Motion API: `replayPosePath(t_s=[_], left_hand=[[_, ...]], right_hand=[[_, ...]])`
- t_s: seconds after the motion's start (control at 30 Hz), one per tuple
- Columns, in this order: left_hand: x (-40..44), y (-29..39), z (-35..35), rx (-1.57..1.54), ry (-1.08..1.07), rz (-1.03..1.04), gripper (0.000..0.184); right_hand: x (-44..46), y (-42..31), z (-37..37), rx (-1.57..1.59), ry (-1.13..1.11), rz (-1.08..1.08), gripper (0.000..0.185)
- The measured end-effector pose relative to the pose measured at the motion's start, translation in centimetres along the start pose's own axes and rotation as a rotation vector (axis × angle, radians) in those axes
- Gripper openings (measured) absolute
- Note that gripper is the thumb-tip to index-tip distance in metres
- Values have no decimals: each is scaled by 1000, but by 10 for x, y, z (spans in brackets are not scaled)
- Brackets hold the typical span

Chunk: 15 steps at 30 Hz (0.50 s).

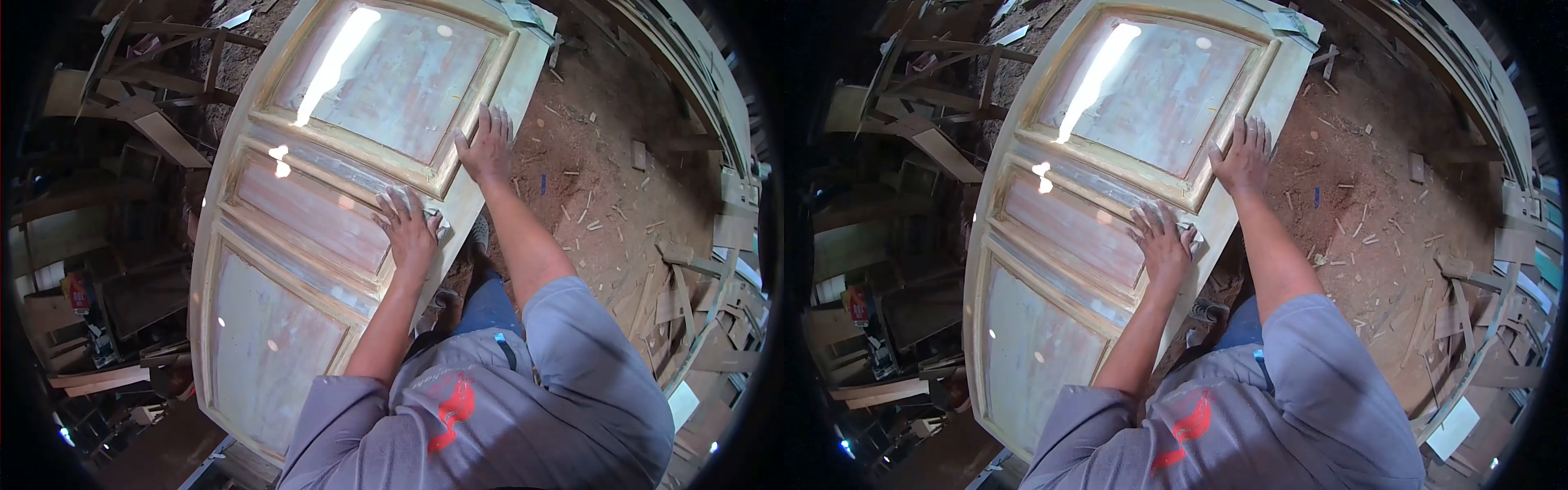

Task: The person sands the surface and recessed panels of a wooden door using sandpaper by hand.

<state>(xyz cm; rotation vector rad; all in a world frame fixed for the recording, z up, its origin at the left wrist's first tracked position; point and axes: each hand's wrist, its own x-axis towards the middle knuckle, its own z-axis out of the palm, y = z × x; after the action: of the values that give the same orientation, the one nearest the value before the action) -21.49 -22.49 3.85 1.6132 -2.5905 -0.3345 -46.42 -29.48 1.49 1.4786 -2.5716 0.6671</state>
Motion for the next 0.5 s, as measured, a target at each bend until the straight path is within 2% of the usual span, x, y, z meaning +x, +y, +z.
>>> replayPosePath(t_s=[0.07, 0.1, 0.2, 0.3, 0.4, 0.43, 0.5], left_hand=[[-23, -17, -3, -36, -63, -21, 92], [-43, -25, -16, -102, -157, -98, 92], [-103, -58, -29, 61, -201, -125, 91], [-78, -51, -31, 66, -202, -66, 92], [-30, -29, -4, 16, -88, -46, 94], [-24, -18, 1, 143, -50, -88, 96], [-32, -23, -5, 62, -67, -90, 95]], right_hand=[[-2, 1, 1, 2, -6, 2, 89], [0, 0, 2, 6, -8, 6, 89], [0, 1, 3, 7, -9, 11, 89], [0, 0, 2, 1, -29, 18, 89], [0, 0, 0, -1, -20, 6, 88], [-1, 0, 0, -1, -19, 7, 88], [-1, 0, 2, 0, -13, 8, 87]])
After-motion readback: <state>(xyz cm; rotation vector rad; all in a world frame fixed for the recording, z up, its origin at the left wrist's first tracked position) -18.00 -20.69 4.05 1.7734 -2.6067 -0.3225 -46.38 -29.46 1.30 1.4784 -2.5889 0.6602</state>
